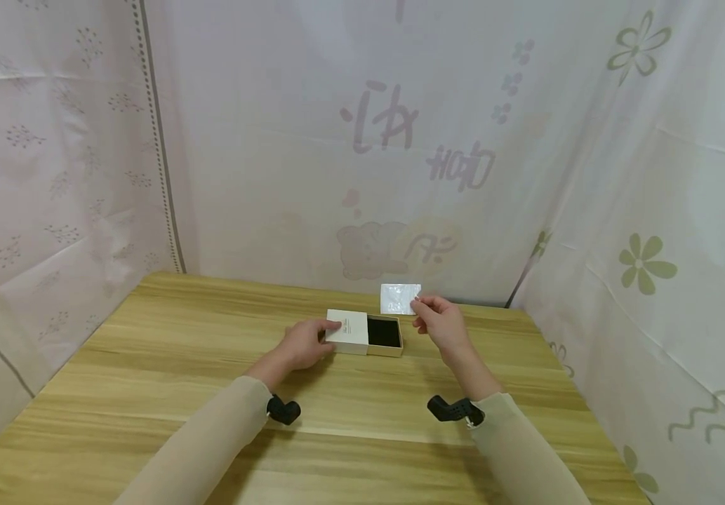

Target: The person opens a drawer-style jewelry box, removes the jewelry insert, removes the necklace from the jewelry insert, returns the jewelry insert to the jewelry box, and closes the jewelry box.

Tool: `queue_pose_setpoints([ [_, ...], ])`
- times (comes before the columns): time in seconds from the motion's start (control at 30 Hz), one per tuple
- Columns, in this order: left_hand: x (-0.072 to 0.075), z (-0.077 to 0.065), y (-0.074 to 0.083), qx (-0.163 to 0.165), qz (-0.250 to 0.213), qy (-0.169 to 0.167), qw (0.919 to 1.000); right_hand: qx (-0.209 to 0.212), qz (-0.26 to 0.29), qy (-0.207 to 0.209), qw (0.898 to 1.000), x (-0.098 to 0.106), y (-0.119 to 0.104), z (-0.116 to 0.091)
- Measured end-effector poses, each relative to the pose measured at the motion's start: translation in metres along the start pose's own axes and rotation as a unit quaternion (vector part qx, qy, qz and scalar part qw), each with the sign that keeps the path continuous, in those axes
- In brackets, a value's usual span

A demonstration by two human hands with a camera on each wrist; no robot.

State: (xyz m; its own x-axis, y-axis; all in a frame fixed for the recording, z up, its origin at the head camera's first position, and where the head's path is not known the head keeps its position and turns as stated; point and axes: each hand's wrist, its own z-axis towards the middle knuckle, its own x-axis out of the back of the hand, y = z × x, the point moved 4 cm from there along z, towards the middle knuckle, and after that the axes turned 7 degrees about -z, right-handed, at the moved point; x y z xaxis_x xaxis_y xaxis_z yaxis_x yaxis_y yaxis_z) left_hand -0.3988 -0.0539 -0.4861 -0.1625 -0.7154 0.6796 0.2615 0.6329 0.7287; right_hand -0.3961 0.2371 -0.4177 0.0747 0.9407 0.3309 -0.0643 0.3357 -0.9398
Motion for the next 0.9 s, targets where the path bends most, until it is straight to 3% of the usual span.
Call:
queue_pose_setpoints([
  [0.9, 0.001, -0.004, 0.002, 0.004, -0.006, -0.007, 1.0, -0.038, -0.05, 0.012, 0.998, -0.005, 0.035, 0.011],
])
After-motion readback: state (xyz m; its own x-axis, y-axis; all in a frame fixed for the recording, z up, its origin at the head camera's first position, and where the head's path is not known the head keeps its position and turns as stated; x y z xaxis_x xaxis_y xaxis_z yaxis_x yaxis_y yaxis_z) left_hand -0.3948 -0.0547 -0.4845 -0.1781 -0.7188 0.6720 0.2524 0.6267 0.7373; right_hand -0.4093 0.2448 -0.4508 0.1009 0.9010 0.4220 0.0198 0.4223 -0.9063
